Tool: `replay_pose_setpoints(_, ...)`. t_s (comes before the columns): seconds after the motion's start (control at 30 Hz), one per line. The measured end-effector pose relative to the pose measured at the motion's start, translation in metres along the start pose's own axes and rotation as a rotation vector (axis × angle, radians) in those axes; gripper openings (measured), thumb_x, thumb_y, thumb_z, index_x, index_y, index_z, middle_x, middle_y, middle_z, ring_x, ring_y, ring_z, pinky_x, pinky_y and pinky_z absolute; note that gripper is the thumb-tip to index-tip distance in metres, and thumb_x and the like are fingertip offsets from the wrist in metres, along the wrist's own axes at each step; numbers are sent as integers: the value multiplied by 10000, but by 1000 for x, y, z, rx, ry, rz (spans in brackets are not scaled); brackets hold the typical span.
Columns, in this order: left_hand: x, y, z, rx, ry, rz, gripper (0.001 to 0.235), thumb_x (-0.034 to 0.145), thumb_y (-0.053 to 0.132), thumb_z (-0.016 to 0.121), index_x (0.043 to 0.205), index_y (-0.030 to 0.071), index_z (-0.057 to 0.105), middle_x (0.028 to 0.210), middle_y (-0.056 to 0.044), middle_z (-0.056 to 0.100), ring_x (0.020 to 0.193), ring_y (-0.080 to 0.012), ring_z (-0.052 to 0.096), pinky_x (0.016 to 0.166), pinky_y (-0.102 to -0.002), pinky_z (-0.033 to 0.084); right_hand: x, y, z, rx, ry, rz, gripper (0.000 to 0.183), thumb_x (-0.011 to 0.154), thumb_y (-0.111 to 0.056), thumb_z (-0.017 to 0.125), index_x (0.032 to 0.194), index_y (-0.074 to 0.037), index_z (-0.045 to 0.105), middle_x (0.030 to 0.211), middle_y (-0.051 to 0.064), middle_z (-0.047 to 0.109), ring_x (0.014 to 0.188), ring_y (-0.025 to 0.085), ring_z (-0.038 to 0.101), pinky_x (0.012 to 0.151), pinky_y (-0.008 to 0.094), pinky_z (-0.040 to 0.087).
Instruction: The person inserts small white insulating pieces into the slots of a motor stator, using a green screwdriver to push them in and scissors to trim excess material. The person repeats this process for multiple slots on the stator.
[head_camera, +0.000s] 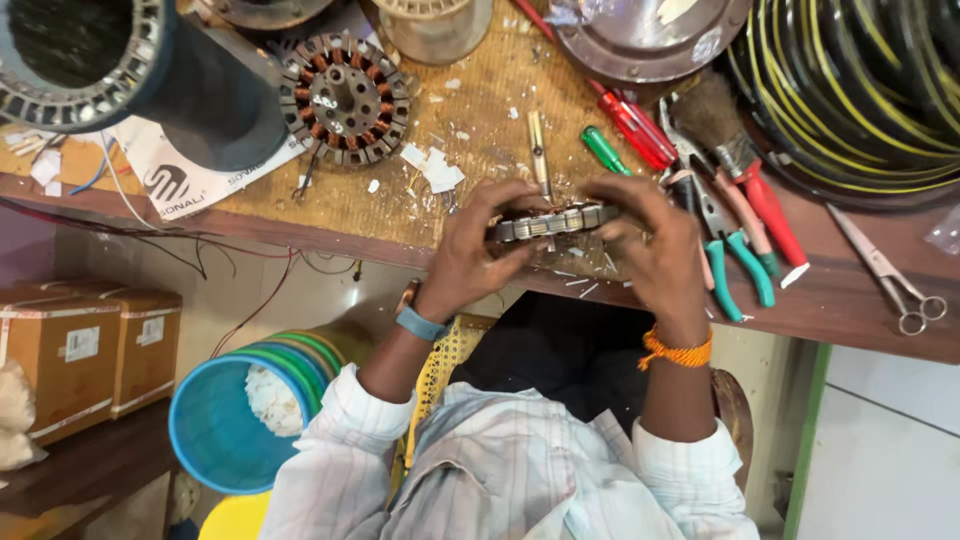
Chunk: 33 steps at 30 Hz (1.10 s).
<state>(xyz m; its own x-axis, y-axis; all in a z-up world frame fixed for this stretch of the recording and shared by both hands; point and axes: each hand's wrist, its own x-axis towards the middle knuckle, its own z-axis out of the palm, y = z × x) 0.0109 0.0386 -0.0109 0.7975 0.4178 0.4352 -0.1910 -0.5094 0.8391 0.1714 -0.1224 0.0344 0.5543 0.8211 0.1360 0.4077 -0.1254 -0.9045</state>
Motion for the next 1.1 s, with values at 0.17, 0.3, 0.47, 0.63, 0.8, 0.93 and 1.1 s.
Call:
replay_pose_setpoints(0.17,3,8,11,26,142,-15,416,846,81,860,1199,59,639,1148,-104,721,1025,-252,687,905,-369,572,32,7,-20,-246,59,-93,210,1096,-107,606,1285,-66,689,1174,124,732,1023,301,695,912,381,547)
replay_pose_setpoints(0.3,7,9,9,58,110,-36,425,823,81,865,1207,57,685,1081,-105,746,930,-243,662,834,-374,548,49,11,-23,-586,-136,-112,351,902,-156,749,1237,-84,674,1115,153,714,988,363,694,826,450,542)
replay_pose_setpoints(0.47,18,-2,8,82,62,15,449,847,120,853,1262,66,690,1130,-111,765,910,-243,679,820,-376,560,53,17,-19,-817,-277,-193,768,774,21,706,1495,-130,491,1245,185,654,1052,408,654,804,484,528)
replay_pose_setpoints(0.63,30,-8,7,71,68,44,567,836,278,871,1306,49,650,1180,-157,736,1064,-290,738,939,-395,598,36,0,-50,-378,-86,-165,670,878,18,697,1483,-72,422,1242,187,614,1067,381,670,856,464,586)
replay_pose_setpoints(0.8,41,-10,10,-56,48,-162,623,816,323,872,1279,37,570,1230,-164,698,1089,-296,719,901,-364,602,-6,-12,-78,596,122,-125,528,1005,-78,717,1445,-145,433,1067,75,663,1004,244,717,952,445,652)
replay_pose_setpoints(0.93,38,-9,11,-225,116,-168,529,851,236,845,1222,32,529,1178,-127,697,1065,-228,747,880,-326,632,-3,-6,-59,759,190,-188,319,1082,-101,749,1287,-5,525,1114,146,689,1027,294,740,884,482,644)
replay_pose_setpoints(1.1,27,-6,14,-117,145,-221,358,903,136,838,1137,34,587,991,-94,724,875,-170,714,756,-313,583,9,-12,-24,668,169,-180,334,1041,-132,738,1250,-50,490,1173,183,716,1027,315,768,885,475,627)
